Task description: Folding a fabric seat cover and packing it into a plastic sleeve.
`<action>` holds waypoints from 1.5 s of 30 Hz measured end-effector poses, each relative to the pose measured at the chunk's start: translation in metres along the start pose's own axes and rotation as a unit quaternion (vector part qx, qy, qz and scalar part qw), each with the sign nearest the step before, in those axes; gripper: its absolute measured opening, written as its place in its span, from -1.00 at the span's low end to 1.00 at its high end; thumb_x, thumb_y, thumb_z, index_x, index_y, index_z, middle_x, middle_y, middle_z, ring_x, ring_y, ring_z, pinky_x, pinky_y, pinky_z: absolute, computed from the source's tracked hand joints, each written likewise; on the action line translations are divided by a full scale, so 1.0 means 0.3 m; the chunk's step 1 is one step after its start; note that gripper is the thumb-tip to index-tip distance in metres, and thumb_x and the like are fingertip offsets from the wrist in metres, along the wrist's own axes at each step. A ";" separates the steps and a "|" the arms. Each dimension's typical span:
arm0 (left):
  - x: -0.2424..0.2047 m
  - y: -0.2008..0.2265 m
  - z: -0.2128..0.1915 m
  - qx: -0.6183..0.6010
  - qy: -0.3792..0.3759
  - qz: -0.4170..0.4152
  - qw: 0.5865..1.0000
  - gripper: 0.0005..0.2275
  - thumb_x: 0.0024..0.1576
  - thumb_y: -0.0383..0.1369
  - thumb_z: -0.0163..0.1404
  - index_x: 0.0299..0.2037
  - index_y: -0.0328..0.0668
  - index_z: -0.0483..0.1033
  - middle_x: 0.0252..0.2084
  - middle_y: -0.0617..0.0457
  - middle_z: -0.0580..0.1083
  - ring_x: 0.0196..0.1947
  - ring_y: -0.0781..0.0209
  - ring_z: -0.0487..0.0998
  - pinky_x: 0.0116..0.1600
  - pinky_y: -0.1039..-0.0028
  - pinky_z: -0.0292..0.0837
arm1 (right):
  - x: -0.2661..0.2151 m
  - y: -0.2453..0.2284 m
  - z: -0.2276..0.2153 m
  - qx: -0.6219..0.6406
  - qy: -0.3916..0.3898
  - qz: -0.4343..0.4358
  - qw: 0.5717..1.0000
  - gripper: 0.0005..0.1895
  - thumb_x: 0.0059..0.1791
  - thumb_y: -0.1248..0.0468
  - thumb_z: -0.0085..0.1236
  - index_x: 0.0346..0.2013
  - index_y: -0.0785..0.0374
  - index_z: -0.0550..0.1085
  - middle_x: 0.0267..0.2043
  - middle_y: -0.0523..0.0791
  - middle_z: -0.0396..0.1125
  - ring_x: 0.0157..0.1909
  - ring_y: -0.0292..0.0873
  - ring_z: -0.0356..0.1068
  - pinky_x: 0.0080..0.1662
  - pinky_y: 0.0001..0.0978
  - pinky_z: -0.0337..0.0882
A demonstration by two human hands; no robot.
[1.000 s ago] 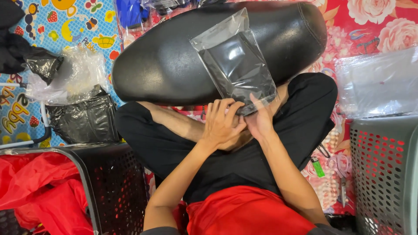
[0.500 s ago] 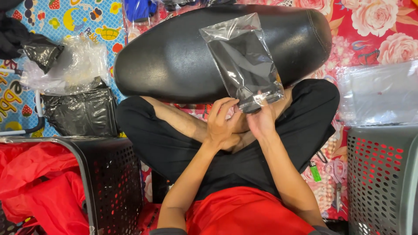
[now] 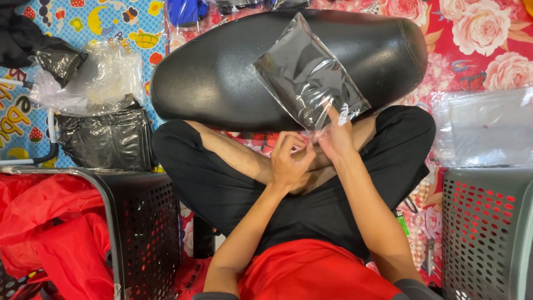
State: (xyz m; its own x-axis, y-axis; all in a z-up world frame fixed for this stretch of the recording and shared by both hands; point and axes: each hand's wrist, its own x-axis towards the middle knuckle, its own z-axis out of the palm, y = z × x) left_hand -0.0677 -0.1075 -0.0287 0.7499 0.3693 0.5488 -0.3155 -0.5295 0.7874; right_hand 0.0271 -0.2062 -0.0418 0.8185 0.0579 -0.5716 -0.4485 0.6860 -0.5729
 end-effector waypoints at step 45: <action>0.032 -0.102 0.023 -0.111 0.079 -0.192 0.972 -0.24 0.09 -0.40 0.25 0.40 -0.35 -0.01 0.26 -0.36 0.20 0.11 -0.27 0.48 0.04 0.24 0.56 | 0.152 0.134 0.145 -0.144 0.022 -0.163 0.976 -0.33 -0.05 -0.11 0.37 0.04 0.41 0.45 -0.01 0.10 0.45 0.02 -0.08 0.47 0.17 -0.13 0.47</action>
State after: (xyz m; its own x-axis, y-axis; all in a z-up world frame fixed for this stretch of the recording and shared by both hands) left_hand -0.0468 -0.0932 -0.0496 0.7442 0.6291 0.2242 -0.1598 -0.1582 0.9744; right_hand 0.0620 -0.1444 -0.0651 0.9211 -0.1649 -0.3526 -0.2548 0.4295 -0.8664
